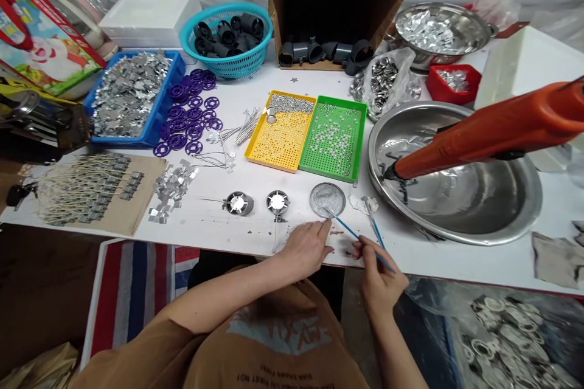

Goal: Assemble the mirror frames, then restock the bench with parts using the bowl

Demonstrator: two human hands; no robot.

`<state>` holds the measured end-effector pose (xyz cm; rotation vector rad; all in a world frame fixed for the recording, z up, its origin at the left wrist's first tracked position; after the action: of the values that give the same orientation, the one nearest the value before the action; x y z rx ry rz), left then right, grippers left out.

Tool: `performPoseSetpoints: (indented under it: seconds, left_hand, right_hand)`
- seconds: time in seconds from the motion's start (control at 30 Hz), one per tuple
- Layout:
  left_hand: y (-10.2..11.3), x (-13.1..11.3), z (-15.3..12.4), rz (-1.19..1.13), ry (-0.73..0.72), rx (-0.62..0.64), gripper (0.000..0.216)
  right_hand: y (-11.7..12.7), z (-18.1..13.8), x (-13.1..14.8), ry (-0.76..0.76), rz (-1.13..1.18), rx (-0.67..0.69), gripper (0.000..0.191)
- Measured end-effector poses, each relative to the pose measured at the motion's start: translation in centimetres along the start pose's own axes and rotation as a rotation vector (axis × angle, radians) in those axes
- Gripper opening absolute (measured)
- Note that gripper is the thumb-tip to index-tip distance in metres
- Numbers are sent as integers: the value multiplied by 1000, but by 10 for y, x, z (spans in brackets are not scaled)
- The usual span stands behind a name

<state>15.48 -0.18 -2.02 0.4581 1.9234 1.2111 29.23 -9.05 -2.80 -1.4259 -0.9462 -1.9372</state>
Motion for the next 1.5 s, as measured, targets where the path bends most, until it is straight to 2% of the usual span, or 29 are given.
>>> performPoseSetpoints:
  seconds: [0.07, 0.17, 0.27, 0.37, 0.4, 0.47, 0.5, 0.57, 0.7, 0.73, 0.8, 0.87, 0.93, 1.03, 1.13, 1.23, 1.33, 1.43, 1.5]
  left_hand:
    - [1, -1, -2, 2, -6, -9, 55]
    - [10, 0, -10, -48, -75, -75, 44]
    - [34, 14, -26, -123, -141, -313, 24]
    - [62, 45, -42, -121, -17, -630, 25]
    - [69, 55, -45, -108, 52, -696, 33]
    - [77, 73, -48, -91, 160, -724, 54]
    - [78, 79, -47, -94, 188, -702, 61]
    - [75, 84, -46, -114, 199, -666, 65]
    - [65, 69, -47, -124, 106, -698, 39]
    - [61, 61, -45, -111, 51, -648, 32]
    - [48, 42, -38, -60, -58, -469, 24]
    - [36, 26, -31, 3, -115, -306, 27]
    - [29, 16, -25, 56, -103, -234, 33]
    - [27, 13, -19, 100, -58, -211, 34]
    - [33, 21, -18, 108, -43, -222, 29]
    - [44, 33, -22, 133, -23, -294, 27]
    - [56, 48, -28, 191, 90, -401, 33]
    - [63, 65, -28, 220, 200, -429, 36]
    - [67, 75, -28, 205, 213, -443, 38]
  right_hand:
    - [0, 6, -11, -241, 259, -120, 20]
    - [-5, 18, -19, -439, 544, -164, 26]
    - [-6, 27, -21, -542, 603, -166, 28]
    - [-6, 33, -23, -605, 627, -192, 29]
    - [-6, 34, -24, -621, 634, -197, 30]
    - [-6, 37, -23, -620, 630, -198, 30]
    - [-6, 38, -21, -585, 610, -201, 30]
    - [-3, 39, -13, -420, 503, -222, 29]
    - [3, 31, 12, 46, 76, -204, 23]
    - [2, 28, 16, 120, -25, -165, 21]
    - [-1, 22, 20, 226, -176, -79, 19]
    - [-3, 18, 21, 326, -277, -20, 21]
    - [-6, 15, 20, 417, -342, 21, 25]
    - [-10, 13, 17, 489, -428, 83, 29]
    - [-12, 12, 16, 532, -494, 133, 29]
    - [-11, 11, 14, 561, -496, 144, 31]
    - [-10, 12, 14, 593, -484, 132, 37]
    - [-11, 12, 13, 616, -515, 172, 40]
    - [-13, 11, 12, 625, -543, 200, 40]
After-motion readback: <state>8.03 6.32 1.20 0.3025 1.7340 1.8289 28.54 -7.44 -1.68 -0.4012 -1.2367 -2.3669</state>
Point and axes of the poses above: each hand's wrist, its own z-axis towards the middle knuckle, its own y-axis out of the back of the hand, x = y × z, the point moved 4 cm from there along z, towards the middle knuckle, and after that the axes turned 7 degrees about x, right-handed, at the moved point
